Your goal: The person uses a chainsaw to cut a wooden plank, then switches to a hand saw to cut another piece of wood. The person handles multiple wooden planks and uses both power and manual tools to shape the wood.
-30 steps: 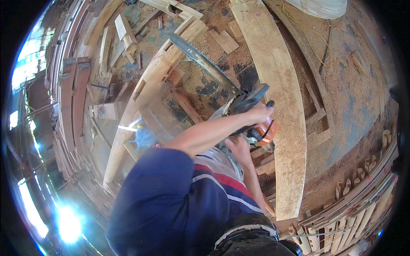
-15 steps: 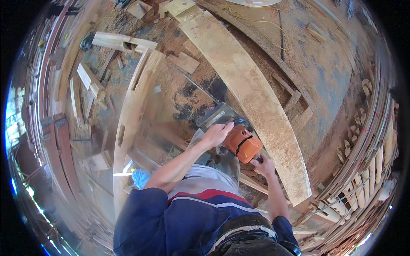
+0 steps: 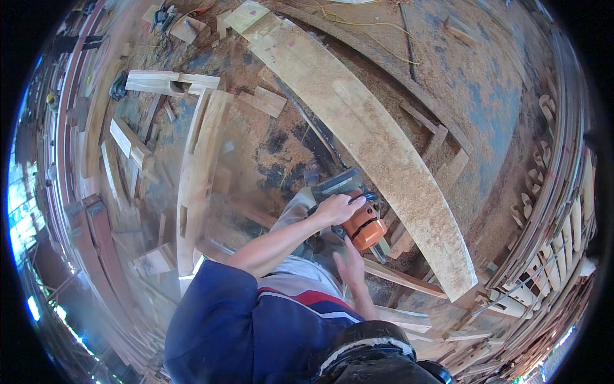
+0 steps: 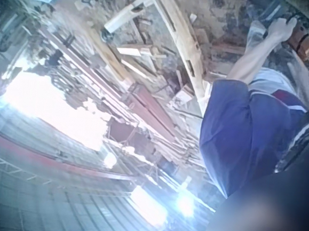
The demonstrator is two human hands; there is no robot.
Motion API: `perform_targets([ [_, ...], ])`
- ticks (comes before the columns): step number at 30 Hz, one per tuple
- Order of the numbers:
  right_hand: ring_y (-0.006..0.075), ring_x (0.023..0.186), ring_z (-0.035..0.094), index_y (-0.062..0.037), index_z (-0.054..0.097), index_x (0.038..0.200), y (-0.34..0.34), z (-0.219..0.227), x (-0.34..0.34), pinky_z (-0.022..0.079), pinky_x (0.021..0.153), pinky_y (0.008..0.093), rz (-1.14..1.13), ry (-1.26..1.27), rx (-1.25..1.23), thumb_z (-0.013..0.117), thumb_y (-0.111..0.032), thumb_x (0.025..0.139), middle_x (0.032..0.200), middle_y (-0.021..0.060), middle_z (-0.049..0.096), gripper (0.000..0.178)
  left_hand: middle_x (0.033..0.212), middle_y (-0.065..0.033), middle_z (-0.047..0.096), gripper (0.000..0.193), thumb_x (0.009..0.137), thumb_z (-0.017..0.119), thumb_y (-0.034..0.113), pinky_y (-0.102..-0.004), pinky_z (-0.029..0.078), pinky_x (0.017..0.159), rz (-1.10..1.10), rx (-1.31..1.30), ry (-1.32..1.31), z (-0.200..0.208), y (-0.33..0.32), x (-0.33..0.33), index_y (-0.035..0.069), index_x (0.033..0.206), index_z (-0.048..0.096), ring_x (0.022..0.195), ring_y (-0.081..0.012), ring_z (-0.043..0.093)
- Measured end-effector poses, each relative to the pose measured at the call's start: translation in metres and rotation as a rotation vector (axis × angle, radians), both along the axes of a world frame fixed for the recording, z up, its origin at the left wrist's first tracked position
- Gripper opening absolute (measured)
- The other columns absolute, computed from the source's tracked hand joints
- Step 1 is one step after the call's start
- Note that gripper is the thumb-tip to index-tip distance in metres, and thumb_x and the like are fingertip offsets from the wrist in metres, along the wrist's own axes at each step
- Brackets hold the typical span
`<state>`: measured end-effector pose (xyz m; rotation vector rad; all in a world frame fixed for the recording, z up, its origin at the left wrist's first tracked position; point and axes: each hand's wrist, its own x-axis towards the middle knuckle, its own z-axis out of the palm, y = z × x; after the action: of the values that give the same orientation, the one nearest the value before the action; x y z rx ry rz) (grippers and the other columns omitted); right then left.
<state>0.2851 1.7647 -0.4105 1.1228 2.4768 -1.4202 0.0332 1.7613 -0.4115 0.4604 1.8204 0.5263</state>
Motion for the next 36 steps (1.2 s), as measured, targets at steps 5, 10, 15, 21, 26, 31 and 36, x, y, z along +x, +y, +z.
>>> perform_targets([
  [5,0.0420,0.091,0.072,-0.0121,0.062,0.130,0.015,-0.010,-0.080,0.056,0.078,0.0543,0.078,-0.436,0.023,0.073,-0.038,0.092,0.101,0.0215,0.073,0.047,0.114,-0.0319,0.071,0.078,0.100,0.042,0.069,-0.0548,0.051,0.098,-0.021,-0.018,0.031,-0.013,0.015,-0.001,0.000,0.119,0.073,0.114,-0.0491,0.066],
  [10,0.0423,0.095,0.071,-0.0035,0.061,0.116,0.019,-0.028,-0.086,0.056,0.081,0.0545,0.243,-0.393,0.091,0.076,-0.038,0.089,0.101,0.0249,0.070,0.046,0.107,-0.0304,0.073,0.074,0.098,0.045,0.069,-0.0558,0.053,0.094,-0.073,-0.004,0.095,-0.024,0.030,-0.014,0.003,0.116,0.074,0.108,-0.0485,0.068],
  [15,0.0435,0.097,0.068,-0.0063,0.058,0.112,-0.005,-0.066,-0.078,0.054,0.085,0.0531,-0.023,-0.144,-0.081,0.079,-0.025,0.086,0.099,0.0216,0.068,0.039,0.103,-0.0292,0.073,0.068,0.097,0.050,0.067,-0.0558,0.054,0.092,-0.063,0.063,0.136,-0.033,0.036,-0.020,0.006,0.117,0.074,0.105,-0.0471,0.070],
  [21,0.0291,0.075,0.058,-0.0119,0.055,0.089,0.004,-0.061,-0.074,0.049,0.078,0.0460,-0.774,0.282,-1.516,0.062,-0.037,0.102,0.078,0.0088,0.054,0.030,0.101,-0.0262,0.074,0.058,0.094,0.062,0.060,-0.0533,0.055,0.090,-0.105,0.064,0.136,-0.035,0.045,-0.026,0.009,0.117,0.075,0.102,-0.0443,0.071],
  [26,0.0217,0.061,0.047,-0.0116,0.046,0.076,0.005,-0.032,-0.056,0.046,0.069,0.0402,-0.769,0.273,-1.695,0.043,-0.051,0.109,0.066,0.0050,0.046,0.052,0.099,-0.0247,0.075,0.051,0.090,0.068,0.054,-0.0511,0.056,0.087,-0.136,0.042,0.156,-0.029,0.050,-0.045,0.008,0.113,0.076,0.099,-0.0423,0.072],
  [31,0.0190,0.061,0.051,-0.0131,0.050,0.068,-0.001,-0.067,-0.104,0.038,0.059,0.0358,-0.556,-0.044,-0.871,0.049,-0.033,0.108,0.063,0.0036,0.051,0.044,0.098,-0.0257,0.074,0.050,0.089,0.069,0.048,-0.0509,0.056,0.087,-0.081,0.106,0.088,-0.038,0.042,-0.031,0.003,0.110,0.076,0.097,-0.0426,0.072],
  [36,0.0175,0.053,0.037,-0.0169,0.039,0.068,0.017,-0.032,-0.096,0.033,0.056,0.0357,-1.210,-0.071,-1.161,0.050,-0.043,0.103,0.058,0.0009,0.038,0.045,0.097,-0.0284,0.073,0.050,0.090,0.069,0.045,-0.0492,0.055,0.086,-0.136,0.260,0.119,-0.043,0.044,-0.035,-0.003,0.105,0.074,0.095,-0.0444,0.071],
])
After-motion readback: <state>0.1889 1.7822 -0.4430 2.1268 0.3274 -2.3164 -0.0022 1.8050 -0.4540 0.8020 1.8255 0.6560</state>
